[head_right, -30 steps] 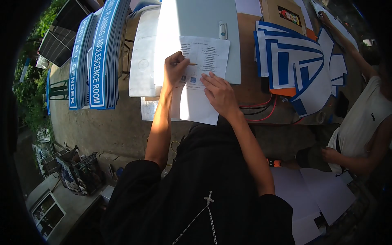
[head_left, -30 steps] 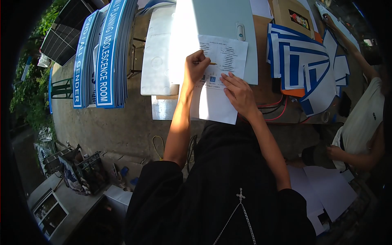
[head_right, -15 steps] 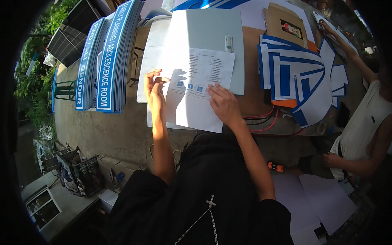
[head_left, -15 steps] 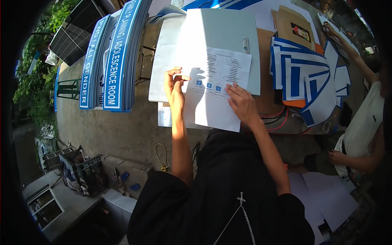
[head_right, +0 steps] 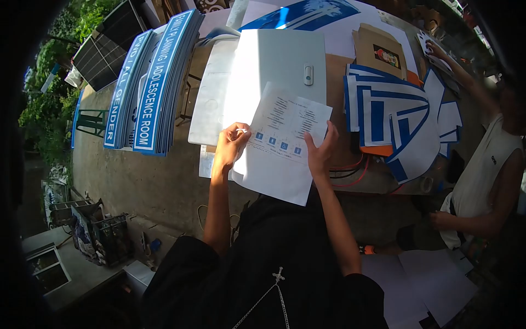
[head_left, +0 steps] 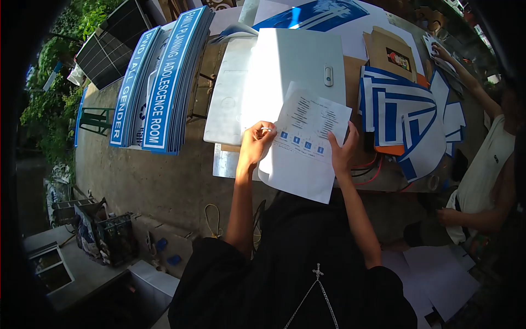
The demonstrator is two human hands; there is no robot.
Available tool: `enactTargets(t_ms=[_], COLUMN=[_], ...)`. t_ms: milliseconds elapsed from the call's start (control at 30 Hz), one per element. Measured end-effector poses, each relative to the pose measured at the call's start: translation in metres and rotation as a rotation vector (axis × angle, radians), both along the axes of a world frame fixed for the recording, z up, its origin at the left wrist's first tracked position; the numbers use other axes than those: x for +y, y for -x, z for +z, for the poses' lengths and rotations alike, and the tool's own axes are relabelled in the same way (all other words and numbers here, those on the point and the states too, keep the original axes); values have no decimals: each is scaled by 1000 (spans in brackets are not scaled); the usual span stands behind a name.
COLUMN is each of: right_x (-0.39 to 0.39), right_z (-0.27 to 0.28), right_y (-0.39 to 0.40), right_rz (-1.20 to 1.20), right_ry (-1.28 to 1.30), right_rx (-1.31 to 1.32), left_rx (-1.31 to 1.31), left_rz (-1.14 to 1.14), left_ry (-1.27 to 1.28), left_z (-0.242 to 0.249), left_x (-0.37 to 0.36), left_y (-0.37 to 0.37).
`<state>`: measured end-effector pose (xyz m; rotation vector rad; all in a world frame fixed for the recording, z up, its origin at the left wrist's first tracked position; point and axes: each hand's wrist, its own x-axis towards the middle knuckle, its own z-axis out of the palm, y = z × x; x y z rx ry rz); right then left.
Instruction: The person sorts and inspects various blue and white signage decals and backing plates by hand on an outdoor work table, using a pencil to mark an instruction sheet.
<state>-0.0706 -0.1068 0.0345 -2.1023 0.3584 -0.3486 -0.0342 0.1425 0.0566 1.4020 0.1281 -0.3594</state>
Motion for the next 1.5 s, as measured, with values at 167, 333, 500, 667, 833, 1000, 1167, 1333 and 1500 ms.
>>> enactTargets(t_ms=[167,333,500,667,833,1000,1167,1333,1500], right_x=[-31,-49,-69,-87,-99,-116,-125,-134,-144], right_z=[29,76,148,203,231,244,250,252,251], right_y=[12,28,50,82,108,128,136,134,132], right_rz=[-175,41,12,-46,-141,-245,-285,-300,-256], right_ry=[-1089,-1042,-714,-581,-469,-385,-392,-452,-445], right_rx=[141,-64,-159,-121,-226,-290,-286,-283,-290], left_rx=[-104,-161,-156,-175,-218,-287,-254,-233,-254], left_rz=[33,-53,-190,-300,-363,-380,-418,-424,-378], left_ry=[133,269,241,237,268,245,259,310,314], left_z=[27,49,85,127,161,185,193,192,193], left_x=[-21,-31,-50,-78,-101,-124,-138,-147,-152], left_y=[21,31,30,28,35,46,46,43,47])
